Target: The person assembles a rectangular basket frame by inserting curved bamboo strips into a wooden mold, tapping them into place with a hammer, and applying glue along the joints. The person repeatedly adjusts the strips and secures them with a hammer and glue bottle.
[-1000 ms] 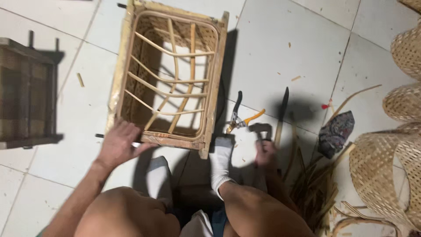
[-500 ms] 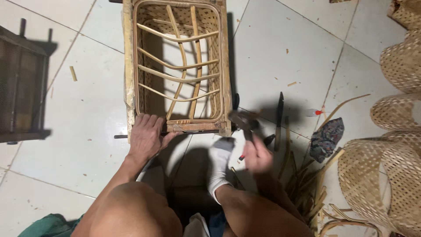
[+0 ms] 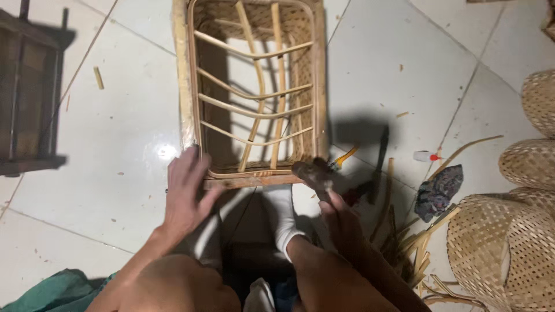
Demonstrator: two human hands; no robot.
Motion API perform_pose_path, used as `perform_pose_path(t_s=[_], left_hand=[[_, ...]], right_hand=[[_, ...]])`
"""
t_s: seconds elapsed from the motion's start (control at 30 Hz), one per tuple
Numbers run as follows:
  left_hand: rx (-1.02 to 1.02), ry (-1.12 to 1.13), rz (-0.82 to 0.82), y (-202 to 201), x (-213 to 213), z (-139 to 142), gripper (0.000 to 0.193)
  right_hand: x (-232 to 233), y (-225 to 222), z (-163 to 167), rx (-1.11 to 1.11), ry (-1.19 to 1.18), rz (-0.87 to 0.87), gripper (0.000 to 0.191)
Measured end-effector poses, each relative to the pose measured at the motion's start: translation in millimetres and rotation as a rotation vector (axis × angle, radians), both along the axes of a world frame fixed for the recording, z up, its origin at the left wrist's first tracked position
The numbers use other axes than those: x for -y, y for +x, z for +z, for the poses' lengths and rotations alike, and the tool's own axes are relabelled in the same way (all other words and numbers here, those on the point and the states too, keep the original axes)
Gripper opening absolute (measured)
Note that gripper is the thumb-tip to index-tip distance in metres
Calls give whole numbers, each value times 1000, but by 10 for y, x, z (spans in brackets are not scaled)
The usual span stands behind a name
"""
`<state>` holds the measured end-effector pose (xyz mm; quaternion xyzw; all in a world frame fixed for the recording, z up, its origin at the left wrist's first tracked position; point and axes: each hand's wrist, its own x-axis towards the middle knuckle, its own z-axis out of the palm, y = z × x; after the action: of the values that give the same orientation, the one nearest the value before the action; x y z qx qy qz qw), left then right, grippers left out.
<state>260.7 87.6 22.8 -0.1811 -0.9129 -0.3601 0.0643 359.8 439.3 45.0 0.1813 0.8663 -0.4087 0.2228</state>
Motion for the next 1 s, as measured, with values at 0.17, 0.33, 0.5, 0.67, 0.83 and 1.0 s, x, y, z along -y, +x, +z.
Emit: perform_pose_path(t_s=[0.17, 0.33, 0.5, 0.67, 0.83, 1.0], left_hand=[[120, 475, 303, 122, -124, -294, 61], [410, 786, 468, 131, -155, -483, 57], [457, 801, 467, 90, -129, -432, 57], [489, 967, 450, 59, -141, -380, 57], [467, 940, 502, 8, -127, -371, 66], [591, 958, 639, 24, -106, -395, 75]], right_hand=[[284, -269, 263, 30, -61, 75, 47], [344, -484, 93, -398, 6, 590, 39], [88, -452, -38, -719, 102, 715, 26], [275, -361, 72, -253, -66, 413, 34], [769, -738, 296, -79, -95, 468, 39], [1407, -1228, 461, -13, -37, 684, 50]])
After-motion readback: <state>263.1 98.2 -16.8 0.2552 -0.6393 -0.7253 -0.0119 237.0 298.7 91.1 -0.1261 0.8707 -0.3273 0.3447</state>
